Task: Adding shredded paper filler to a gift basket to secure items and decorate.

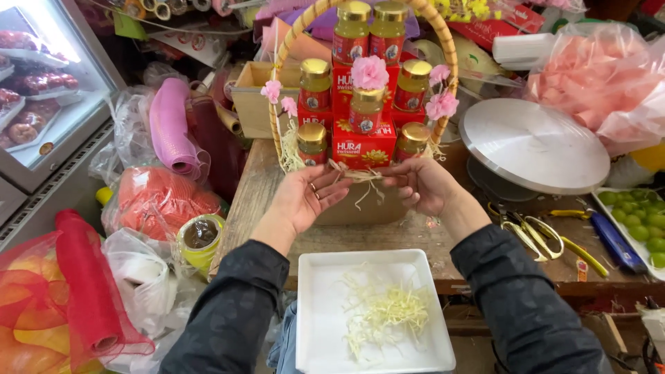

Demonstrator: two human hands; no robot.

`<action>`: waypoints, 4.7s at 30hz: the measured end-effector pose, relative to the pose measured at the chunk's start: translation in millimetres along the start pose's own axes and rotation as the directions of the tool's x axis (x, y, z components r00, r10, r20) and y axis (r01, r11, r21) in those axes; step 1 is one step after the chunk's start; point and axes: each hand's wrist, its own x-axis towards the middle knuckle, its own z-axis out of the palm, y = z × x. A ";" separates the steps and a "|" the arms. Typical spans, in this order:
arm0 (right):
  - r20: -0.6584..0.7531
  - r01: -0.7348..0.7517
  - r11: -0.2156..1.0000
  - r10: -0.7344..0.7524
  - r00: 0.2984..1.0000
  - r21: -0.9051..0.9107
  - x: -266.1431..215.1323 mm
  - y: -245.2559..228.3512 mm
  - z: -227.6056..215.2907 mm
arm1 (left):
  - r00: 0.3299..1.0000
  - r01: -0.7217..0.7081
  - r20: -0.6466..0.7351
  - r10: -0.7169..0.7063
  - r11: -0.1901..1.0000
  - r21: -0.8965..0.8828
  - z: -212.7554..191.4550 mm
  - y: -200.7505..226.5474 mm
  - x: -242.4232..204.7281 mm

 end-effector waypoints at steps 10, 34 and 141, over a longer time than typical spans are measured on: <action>-0.146 0.181 0.949 -0.223 0.964 -0.258 -104.2 2.8 11.5 | 0.982 -0.096 -0.141 0.124 0.977 0.191 2.9 6.4 -66.0; -0.079 0.310 0.537 -0.583 0.809 -0.785 -40.6 69.2 -13.8 | 0.978 0.044 -0.180 0.106 0.738 0.673 -29.4 -69.7 -21.9; -0.096 0.128 0.242 -0.734 0.672 -0.962 -77.4 29.5 33.3 | 0.760 -0.363 0.635 0.135 -0.723 0.588 70.6 -68.2 43.1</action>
